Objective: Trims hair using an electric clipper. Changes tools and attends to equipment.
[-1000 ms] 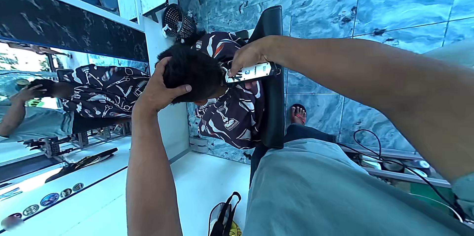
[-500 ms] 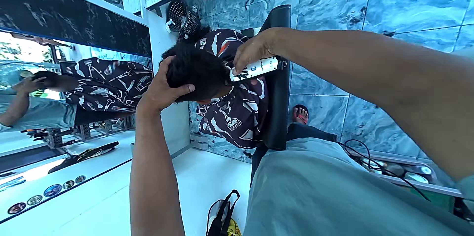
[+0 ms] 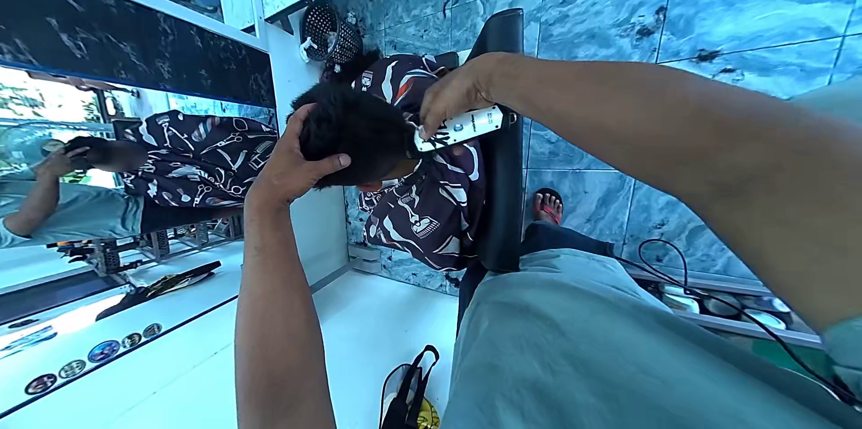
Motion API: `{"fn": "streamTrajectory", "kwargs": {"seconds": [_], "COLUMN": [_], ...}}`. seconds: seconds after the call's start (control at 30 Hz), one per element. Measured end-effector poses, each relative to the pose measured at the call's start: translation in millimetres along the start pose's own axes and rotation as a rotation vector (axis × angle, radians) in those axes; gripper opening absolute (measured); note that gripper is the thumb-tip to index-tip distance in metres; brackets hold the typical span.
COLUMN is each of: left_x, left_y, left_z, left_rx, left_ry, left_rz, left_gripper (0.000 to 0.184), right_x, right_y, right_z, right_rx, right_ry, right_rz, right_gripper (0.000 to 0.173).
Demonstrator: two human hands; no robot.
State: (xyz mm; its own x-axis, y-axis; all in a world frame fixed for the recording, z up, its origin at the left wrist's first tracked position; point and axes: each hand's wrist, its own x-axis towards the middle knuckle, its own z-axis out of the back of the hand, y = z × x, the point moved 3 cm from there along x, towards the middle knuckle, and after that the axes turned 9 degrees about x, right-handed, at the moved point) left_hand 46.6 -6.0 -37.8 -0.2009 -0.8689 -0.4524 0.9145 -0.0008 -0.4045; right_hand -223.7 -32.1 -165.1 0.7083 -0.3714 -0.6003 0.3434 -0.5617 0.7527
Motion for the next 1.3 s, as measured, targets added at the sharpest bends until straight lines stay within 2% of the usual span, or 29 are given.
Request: {"fn": "streamTrajectory", "kwargs": {"seconds": [0.07,0.13,0.2,0.27,0.33,0.47,0.5,0.63,0.77,0.87,0.93,1.07,1.2,1.3], "left_x": [1.1,1.4,1.6,1.8,2.4,2.8,2.4,3.2,4.7,5.5,6.3,7.6,8.5,9.5], "left_y": [-0.5,-0.2,0.7,0.8,0.8,3.1,3.7,0.7,1.6,1.3,-0.2,0.4,-6.0,-8.2], "left_z": [-0.3,0.0,0.3,0.1,0.2,0.1,-0.2,0.2,0.2,0.4,0.5,-0.5,-1.4,-0.4], "left_rx": [-0.006,-0.012,-0.017,-0.013,-0.004,-0.016,-0.017,-0.003,0.002,0.007,0.010,0.022,0.057,0.088], "left_ry": [0.002,0.004,0.003,0.010,0.010,0.018,0.019,0.018,0.019,0.019,0.017,0.025,0.018,0.028], "left_rz": [-0.002,0.002,0.009,0.013,0.017,0.019,0.014,0.007,0.010,-0.001,-0.011,-0.002,0.031,0.047], "left_gripper": [0.101,0.101,0.101,0.102,0.103,0.101,0.101,0.103,0.101,0.101,0.099,0.096,0.094,0.091], "right_x": [3.5,-0.8,-3.5,-6.2,-5.5,-9.0,-10.8,-12.1,-11.5,-16.3,-17.9,-16.9,-21.0,-20.5], "right_y": [-2.2,4.4,8.3,6.7,5.8,21.8,23.9,10.8,22.3,25.5,21.9,38.2,26.4,12.2], "right_z": [3.4,2.8,0.9,-2.4,-2.6,-3.5,-6.0,-9.2,-3.0,-5.6,-5.3,-1.7,-13.6,-14.9], "right_rx": [0.016,0.164,0.226,0.063,-0.044,0.213,0.200,-0.092,0.140,0.054,-0.013,0.091,-0.237,-0.195], "right_ry": [-0.011,0.034,0.068,0.002,-0.020,0.086,0.080,-0.013,-0.008,-0.003,-0.020,0.015,-0.095,-0.126], "right_rz": [-0.011,0.115,0.148,0.061,-0.013,0.223,0.214,-0.007,0.135,0.101,0.024,0.133,-0.111,-0.181], "right_gripper": [0.027,0.027,0.030,0.024,0.026,0.030,0.030,0.024,0.030,0.032,0.025,0.031,0.026,0.027]}}
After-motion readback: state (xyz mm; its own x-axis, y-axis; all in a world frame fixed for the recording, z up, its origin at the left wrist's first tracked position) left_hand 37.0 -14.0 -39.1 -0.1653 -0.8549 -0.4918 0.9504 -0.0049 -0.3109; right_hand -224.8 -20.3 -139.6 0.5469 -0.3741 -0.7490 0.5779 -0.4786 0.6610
